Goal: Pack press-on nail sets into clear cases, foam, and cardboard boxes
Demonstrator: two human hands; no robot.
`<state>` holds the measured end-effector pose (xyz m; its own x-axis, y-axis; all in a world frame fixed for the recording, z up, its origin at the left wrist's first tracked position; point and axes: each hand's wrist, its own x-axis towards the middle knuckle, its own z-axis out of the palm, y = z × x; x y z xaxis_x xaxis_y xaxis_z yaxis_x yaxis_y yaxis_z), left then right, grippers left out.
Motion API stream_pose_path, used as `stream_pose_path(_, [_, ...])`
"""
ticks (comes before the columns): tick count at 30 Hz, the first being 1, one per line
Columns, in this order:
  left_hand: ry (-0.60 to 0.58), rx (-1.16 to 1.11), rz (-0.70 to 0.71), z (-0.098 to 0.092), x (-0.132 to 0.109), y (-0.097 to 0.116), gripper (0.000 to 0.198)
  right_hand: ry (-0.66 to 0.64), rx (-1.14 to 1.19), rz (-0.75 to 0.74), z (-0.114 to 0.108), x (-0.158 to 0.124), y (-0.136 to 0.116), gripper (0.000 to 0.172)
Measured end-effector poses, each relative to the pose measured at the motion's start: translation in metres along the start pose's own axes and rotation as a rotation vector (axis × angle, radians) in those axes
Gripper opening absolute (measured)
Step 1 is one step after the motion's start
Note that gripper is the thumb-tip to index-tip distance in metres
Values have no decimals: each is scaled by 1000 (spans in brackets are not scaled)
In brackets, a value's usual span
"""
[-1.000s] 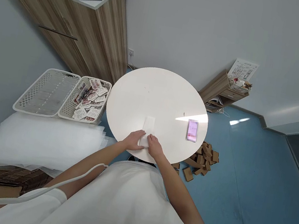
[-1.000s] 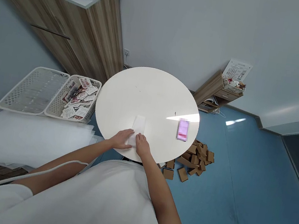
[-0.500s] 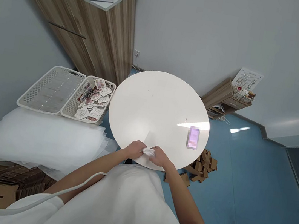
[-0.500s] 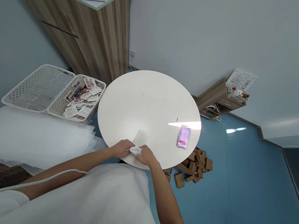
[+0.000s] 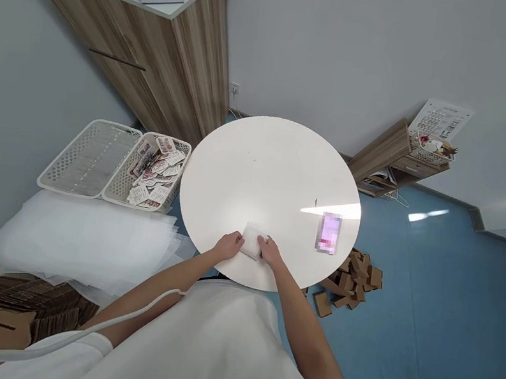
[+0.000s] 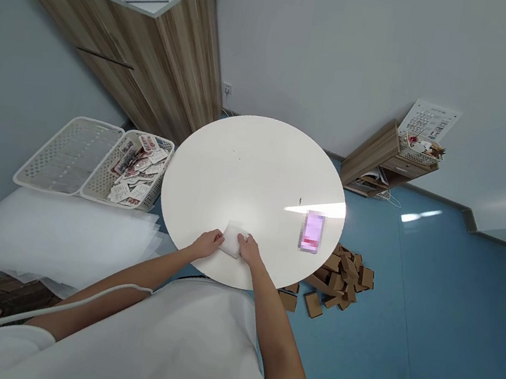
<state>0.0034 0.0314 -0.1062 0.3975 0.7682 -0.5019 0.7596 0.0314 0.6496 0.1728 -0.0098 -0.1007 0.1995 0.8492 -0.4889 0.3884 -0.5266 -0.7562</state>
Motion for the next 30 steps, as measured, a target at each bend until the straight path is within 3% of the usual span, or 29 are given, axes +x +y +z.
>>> stream_pose_path(4, [45, 42, -58, 2, 1, 6, 22, 40, -31, 29, 8, 1, 5, 34])
stream_pose_path(9, [105, 93, -140, 4, -3, 14, 22, 166, -132, -151, 11, -9, 13, 48])
stream_pose_path(16, [202, 206, -183, 11, -8, 18, 26, 89, -246, -216, 3, -9, 19, 26])
stream_pose_path(23, [310, -105, -183, 15, -20, 4, 37, 52, -28, -158, 1, -22, 25, 40])
stream_pose_path(30, [249, -222, -163, 20, -20, -1, 39, -27, 249, 4, 9, -39, 20, 44])
